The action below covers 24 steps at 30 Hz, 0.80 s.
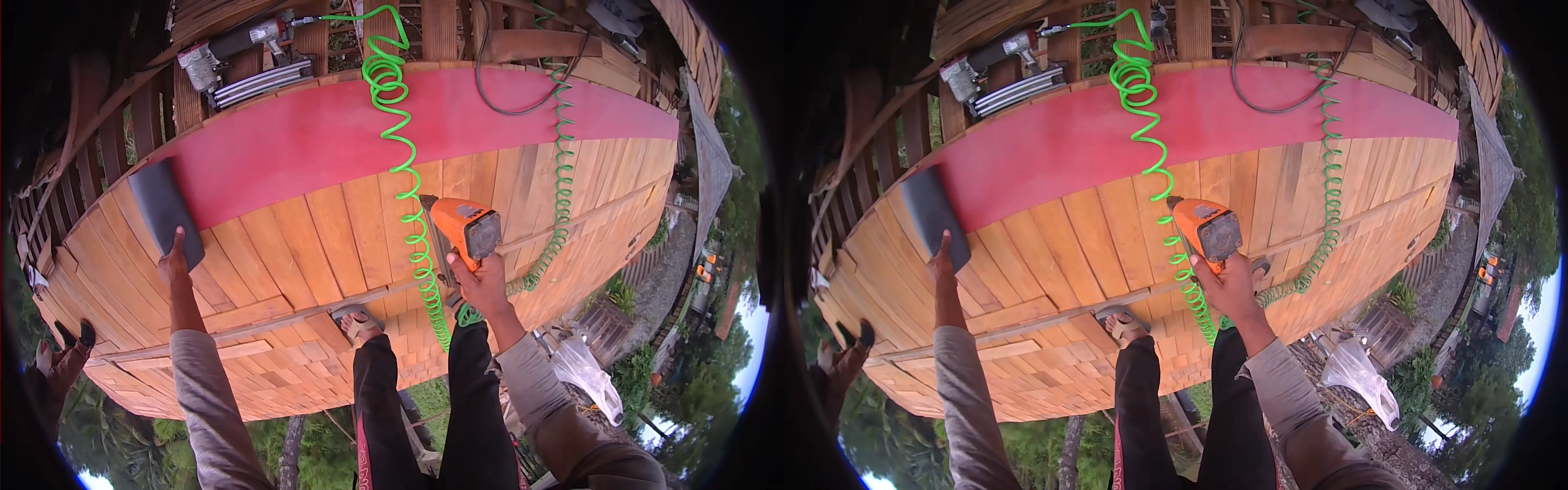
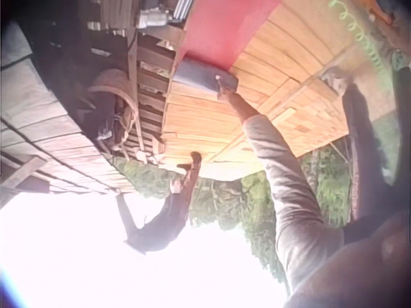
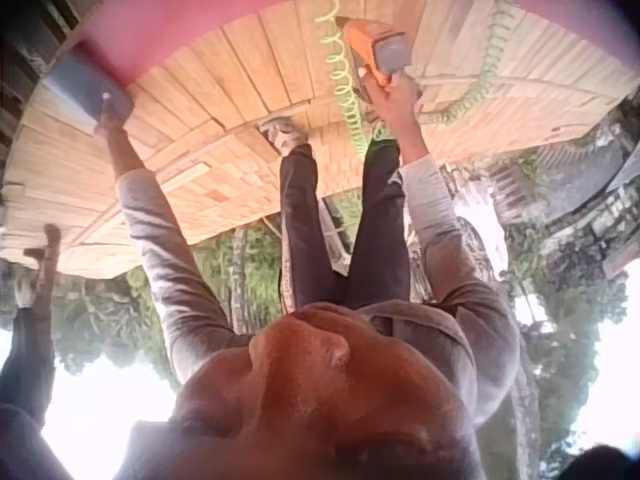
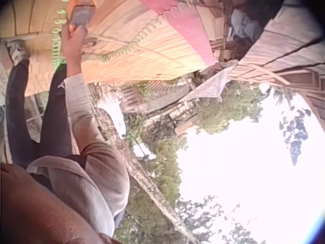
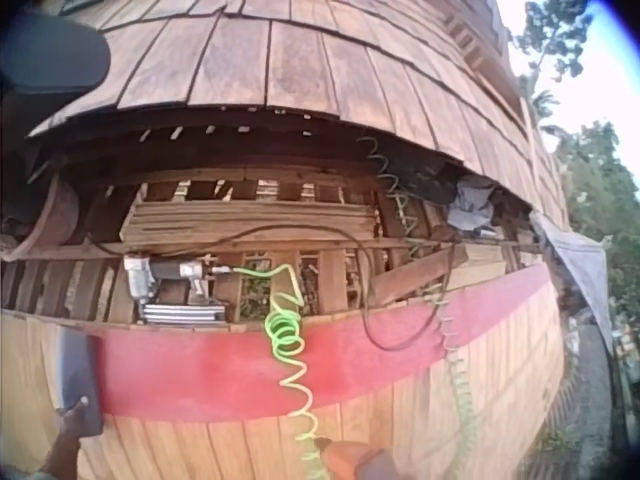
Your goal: The person secures a red flashing membrane to a curved wooden roof structure using a pneumatic nail gun, while positioning wooden shingles and pulling the membrane taut by hand.
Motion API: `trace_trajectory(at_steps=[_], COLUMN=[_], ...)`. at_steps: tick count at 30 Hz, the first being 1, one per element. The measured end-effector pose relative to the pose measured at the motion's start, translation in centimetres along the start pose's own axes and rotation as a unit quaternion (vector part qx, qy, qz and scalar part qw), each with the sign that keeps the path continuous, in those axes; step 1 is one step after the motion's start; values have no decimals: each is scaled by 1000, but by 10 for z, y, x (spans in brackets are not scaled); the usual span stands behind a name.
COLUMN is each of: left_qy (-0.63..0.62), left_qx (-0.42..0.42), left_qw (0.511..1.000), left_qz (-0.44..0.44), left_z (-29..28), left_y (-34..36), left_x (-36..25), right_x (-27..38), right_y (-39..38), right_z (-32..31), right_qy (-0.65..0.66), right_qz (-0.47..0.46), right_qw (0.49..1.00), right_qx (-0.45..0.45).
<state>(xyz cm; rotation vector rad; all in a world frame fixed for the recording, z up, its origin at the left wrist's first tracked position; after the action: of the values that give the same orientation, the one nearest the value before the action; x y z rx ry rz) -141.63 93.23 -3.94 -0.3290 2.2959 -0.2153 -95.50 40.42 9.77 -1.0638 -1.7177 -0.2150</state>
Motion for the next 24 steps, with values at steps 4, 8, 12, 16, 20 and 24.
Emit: trace_trajectory(at_steps=[4, 8, 12, 16, 20, 24], left_qy=[316, 306, 324, 205, 95, 46], left_qx=[-152, -83, -90, -40, -30, -22], left_qw=[927, 908, 917, 961, 973, 966], left_qz=[135, 274, 217, 180, 210, 254], left_z=[21, 25, 16, 49, 58, 53], left_y=[-51, -33, -11, -49, -55, -59], left_x=[-62, -91, -75, -89, -92, -118], right_x=[23, 67, 93, 109, 122, 149], right_y=[15, 12, 48, 120, 172, 174], right_z=[-15, 3, 58, 104, 150, 177], right_qy=[-108, -126, -194, -309, -352, -351], right_qz=[-76, -149, -145, -126, -82, -37], right_qw=[991, 981, 968, 937, 923, 922], right_qx=[-26, 11, 66, 106, 133, 160])
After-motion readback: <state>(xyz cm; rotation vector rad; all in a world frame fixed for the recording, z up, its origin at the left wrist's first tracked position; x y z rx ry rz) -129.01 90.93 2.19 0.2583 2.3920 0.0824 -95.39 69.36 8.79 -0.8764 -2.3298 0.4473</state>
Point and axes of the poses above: each hand's wrist, its own y-axis towards the middle knuckle, its own z-axis out of the palm, x = y × z, the point moved 7 cm from there along y, towards the middle knuckle, and after that the axes turned 2 degrees about -y, right-handed, at the moved point
